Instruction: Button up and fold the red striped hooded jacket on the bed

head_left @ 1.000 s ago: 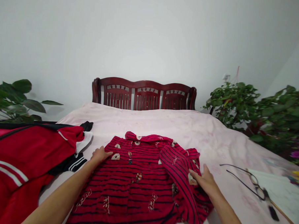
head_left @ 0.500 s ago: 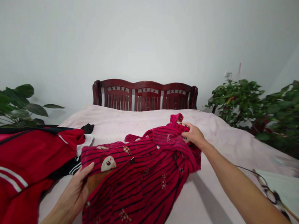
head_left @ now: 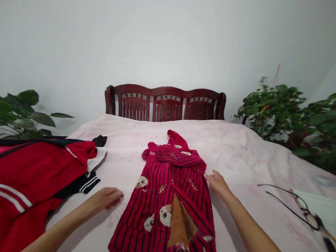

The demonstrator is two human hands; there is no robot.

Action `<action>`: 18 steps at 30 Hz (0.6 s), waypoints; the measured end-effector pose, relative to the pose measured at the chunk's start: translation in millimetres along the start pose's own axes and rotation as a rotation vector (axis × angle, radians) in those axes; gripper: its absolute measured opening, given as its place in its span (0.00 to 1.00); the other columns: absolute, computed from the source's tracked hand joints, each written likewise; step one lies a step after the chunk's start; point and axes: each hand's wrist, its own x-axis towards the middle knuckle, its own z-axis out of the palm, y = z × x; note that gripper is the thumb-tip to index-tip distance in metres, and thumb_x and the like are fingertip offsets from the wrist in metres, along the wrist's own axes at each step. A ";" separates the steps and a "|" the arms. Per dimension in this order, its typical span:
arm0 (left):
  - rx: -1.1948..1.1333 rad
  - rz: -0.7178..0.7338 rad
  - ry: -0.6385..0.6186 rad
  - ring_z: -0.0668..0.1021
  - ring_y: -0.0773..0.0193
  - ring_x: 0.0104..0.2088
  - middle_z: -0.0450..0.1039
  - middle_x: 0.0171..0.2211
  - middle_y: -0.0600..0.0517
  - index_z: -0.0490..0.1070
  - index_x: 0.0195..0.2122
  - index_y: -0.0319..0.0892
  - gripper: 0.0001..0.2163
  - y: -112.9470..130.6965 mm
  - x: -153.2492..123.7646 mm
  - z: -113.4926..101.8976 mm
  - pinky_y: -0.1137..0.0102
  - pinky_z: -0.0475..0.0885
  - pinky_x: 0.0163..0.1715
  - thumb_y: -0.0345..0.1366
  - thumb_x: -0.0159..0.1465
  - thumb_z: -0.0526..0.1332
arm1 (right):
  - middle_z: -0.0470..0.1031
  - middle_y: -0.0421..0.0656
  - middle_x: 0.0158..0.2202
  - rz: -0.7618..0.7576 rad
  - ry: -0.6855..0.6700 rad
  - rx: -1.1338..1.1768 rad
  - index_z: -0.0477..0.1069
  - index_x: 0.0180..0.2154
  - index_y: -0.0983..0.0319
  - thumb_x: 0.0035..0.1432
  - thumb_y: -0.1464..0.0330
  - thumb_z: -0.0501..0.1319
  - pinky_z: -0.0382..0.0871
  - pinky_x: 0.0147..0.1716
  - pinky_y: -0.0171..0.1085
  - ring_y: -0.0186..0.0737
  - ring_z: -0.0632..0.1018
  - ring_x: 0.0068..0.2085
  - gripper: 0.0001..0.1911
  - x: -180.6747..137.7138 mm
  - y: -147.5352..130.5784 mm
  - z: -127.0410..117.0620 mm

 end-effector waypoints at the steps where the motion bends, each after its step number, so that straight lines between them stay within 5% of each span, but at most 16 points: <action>1: 0.026 0.022 0.014 0.70 0.66 0.22 0.66 0.18 0.56 0.71 0.24 0.39 0.18 10.1 17.8 4.5 0.73 0.61 0.22 0.51 0.49 0.70 | 0.71 0.61 0.54 0.000 -0.029 0.022 0.61 0.60 0.72 0.54 0.54 0.59 0.66 0.55 0.47 0.54 0.74 0.56 0.38 -9.5 12.9 5.5; 6: -0.150 0.050 -0.215 0.74 0.63 0.25 0.71 0.21 0.54 0.71 0.30 0.39 0.19 53.1 68.9 61.6 0.71 0.65 0.26 0.49 0.47 0.69 | 0.75 0.52 0.52 -0.225 -0.224 0.401 0.65 0.56 0.65 0.44 0.56 0.66 0.68 0.55 0.48 0.52 0.75 0.54 0.38 -43.8 17.8 31.1; 9: -0.183 0.100 -0.272 0.76 0.61 0.26 0.74 0.24 0.52 0.72 0.38 0.38 0.20 61.3 75.0 76.9 0.70 0.68 0.26 0.42 0.45 0.69 | 0.79 0.50 0.47 -0.159 -0.316 0.580 0.65 0.56 0.65 0.43 0.64 0.64 0.72 0.50 0.47 0.51 0.79 0.48 0.36 -37.4 3.8 14.3; 14: -0.006 0.202 -0.017 0.76 0.62 0.27 0.74 0.25 0.56 0.68 0.52 0.37 0.32 50.7 81.0 30.3 0.70 0.69 0.28 0.34 0.43 0.67 | 0.78 0.51 0.49 -0.088 -0.061 0.288 0.61 0.60 0.66 0.48 0.69 0.60 0.70 0.51 0.45 0.48 0.79 0.47 0.36 6.5 7.0 -49.1; 18: 0.145 0.132 0.061 0.79 0.55 0.32 0.76 0.28 0.51 0.66 0.57 0.34 0.36 24.9 71.2 6.0 0.66 0.72 0.32 0.45 0.47 0.68 | 0.73 0.56 0.54 -0.200 0.016 -0.273 0.69 0.55 0.67 0.52 0.71 0.60 0.65 0.55 0.49 0.54 0.74 0.54 0.26 -3.4 6.1 -55.2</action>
